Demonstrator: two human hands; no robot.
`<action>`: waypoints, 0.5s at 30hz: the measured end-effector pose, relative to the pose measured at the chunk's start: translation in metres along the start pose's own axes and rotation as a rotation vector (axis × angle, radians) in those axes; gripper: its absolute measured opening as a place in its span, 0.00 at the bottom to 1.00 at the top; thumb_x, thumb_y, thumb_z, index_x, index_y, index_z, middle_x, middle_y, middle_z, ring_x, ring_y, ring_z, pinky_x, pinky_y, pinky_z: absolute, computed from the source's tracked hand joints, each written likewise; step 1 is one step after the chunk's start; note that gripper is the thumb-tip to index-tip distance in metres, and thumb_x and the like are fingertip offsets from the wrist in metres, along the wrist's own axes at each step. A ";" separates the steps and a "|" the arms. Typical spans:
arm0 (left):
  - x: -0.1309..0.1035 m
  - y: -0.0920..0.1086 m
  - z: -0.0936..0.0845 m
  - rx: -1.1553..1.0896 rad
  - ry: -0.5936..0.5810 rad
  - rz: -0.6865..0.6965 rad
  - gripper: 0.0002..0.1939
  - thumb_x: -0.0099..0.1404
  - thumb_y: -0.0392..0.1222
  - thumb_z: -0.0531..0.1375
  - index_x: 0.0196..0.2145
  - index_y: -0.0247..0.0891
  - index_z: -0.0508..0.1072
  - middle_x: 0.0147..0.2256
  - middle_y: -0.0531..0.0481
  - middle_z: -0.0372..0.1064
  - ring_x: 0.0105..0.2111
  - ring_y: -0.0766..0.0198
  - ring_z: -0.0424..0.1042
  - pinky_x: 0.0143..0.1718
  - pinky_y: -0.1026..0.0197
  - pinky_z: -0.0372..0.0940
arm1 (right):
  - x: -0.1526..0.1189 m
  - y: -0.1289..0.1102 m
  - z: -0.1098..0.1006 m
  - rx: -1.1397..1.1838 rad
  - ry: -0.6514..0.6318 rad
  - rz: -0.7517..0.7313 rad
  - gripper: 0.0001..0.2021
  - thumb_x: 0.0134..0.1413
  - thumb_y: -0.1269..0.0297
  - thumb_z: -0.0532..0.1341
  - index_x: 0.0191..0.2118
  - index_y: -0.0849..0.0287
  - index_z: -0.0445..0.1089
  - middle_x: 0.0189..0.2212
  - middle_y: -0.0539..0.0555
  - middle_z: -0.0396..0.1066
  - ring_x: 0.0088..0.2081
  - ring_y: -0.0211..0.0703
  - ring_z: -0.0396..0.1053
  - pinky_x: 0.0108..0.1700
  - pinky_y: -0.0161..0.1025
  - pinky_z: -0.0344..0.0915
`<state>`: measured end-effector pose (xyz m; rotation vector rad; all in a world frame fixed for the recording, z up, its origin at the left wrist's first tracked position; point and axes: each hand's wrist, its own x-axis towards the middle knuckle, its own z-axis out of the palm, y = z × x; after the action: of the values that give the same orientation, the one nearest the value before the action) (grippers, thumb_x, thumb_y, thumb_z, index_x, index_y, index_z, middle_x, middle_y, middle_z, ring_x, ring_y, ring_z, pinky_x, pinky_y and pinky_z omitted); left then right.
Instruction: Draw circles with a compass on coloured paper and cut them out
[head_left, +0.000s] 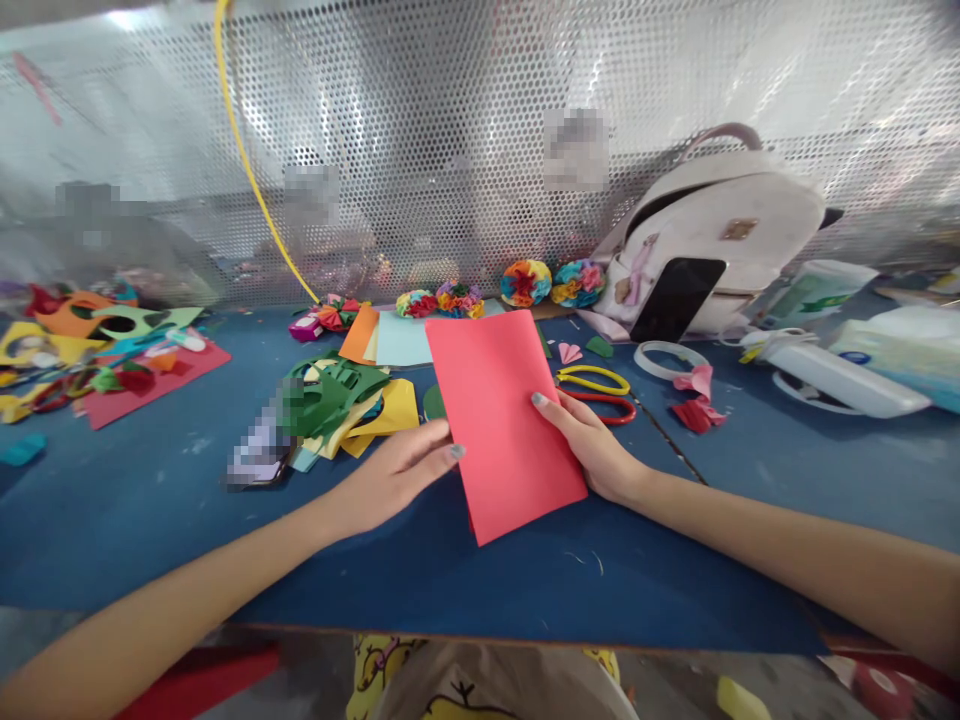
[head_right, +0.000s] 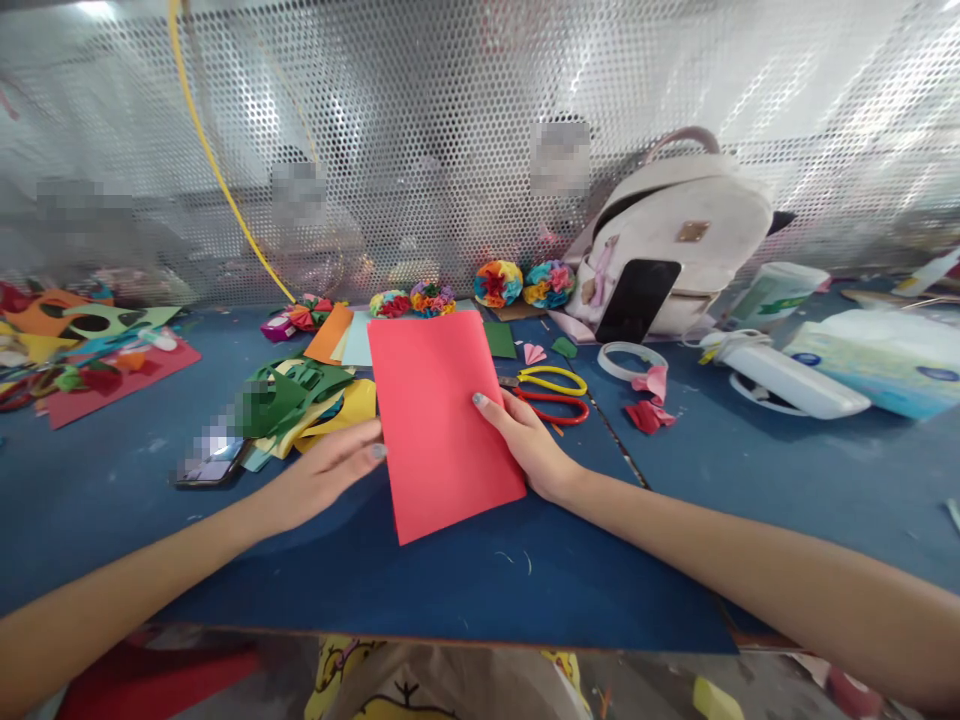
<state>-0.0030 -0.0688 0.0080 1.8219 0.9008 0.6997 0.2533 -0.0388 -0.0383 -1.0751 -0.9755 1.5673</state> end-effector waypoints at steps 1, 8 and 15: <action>-0.010 0.003 -0.012 0.201 0.054 0.054 0.20 0.78 0.52 0.53 0.57 0.45 0.79 0.55 0.46 0.80 0.56 0.50 0.77 0.58 0.51 0.69 | 0.000 0.000 0.000 0.004 0.013 0.008 0.15 0.62 0.51 0.68 0.50 0.52 0.76 0.48 0.56 0.83 0.46 0.54 0.82 0.48 0.48 0.82; -0.100 -0.025 -0.091 1.329 0.743 -0.060 0.25 0.77 0.41 0.46 0.64 0.28 0.69 0.57 0.34 0.77 0.59 0.45 0.74 0.69 0.41 0.56 | -0.001 0.001 0.008 0.004 -0.020 -0.005 0.18 0.62 0.52 0.69 0.54 0.51 0.76 0.46 0.56 0.84 0.45 0.55 0.83 0.48 0.50 0.82; -0.135 -0.061 -0.110 1.351 0.616 -0.291 0.30 0.77 0.39 0.45 0.73 0.31 0.49 0.58 0.35 0.77 0.60 0.42 0.75 0.67 0.34 0.57 | 0.000 0.002 0.009 -0.002 -0.035 -0.019 0.19 0.61 0.50 0.69 0.54 0.51 0.76 0.47 0.56 0.83 0.46 0.56 0.83 0.47 0.50 0.82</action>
<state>-0.1819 -0.1083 -0.0163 2.5036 2.3972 0.4532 0.2445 -0.0402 -0.0375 -1.0405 -1.0078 1.5746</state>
